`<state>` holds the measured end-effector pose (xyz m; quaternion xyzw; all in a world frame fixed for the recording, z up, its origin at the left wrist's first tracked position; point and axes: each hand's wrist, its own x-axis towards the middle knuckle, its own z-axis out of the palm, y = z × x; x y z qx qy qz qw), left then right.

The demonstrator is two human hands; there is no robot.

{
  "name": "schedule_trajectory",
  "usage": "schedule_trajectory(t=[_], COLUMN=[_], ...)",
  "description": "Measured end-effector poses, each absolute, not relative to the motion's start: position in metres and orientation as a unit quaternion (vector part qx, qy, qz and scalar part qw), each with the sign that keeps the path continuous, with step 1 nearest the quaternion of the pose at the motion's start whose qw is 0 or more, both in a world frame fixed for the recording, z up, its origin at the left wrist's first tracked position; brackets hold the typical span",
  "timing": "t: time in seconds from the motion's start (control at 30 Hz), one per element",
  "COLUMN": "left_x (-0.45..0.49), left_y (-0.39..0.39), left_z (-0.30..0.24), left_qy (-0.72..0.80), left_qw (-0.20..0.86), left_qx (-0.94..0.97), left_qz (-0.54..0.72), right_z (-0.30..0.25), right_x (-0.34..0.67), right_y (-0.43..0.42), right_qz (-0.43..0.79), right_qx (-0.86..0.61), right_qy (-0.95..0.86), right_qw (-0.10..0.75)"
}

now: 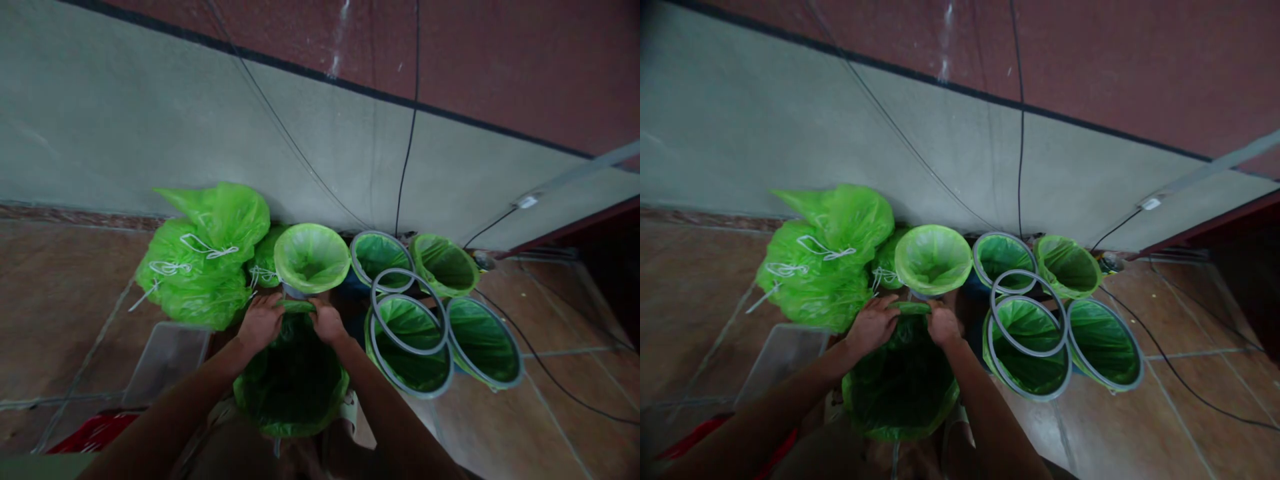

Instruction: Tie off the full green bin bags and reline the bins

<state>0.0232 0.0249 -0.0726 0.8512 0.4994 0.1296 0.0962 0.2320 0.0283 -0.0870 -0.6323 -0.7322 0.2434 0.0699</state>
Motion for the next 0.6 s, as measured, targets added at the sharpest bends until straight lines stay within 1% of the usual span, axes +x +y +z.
schedule_trajectory(t=[0.07,0.13,0.27,0.33,0.43,0.6], left_x=[0.024,0.026,0.030,0.032,0.028,-0.005], left_y=[0.029,0.035,0.044,0.043,0.039,0.023], left_z=[-0.071,-0.071,-0.078,-0.082,-0.085,-0.080], left_qy=[0.532,0.561,0.565,0.566,0.578,0.651], left_qw=[0.131,0.161,0.214,0.223,0.228,0.278], left_qx=[0.814,0.787,0.795,0.793,0.782,0.698], left_qz=[0.192,0.197,0.055,0.028,0.040,0.112], right_z=[-0.084,-0.085,-0.091,-0.092,-0.088,-0.078], right_x=[0.229,0.224,0.216,0.216,0.222,0.241], right_y=[0.031,0.035,0.043,0.045,0.045,0.030], right_qz=[0.242,0.240,0.243,0.248,0.248,0.231], right_qx=[-0.615,-0.596,-0.584,-0.581,-0.591,-0.656], right_qy=[-0.742,-0.754,-0.771,-0.773,-0.766,-0.719], right_qw=[0.112,0.135,0.075,0.060,0.038,0.015])
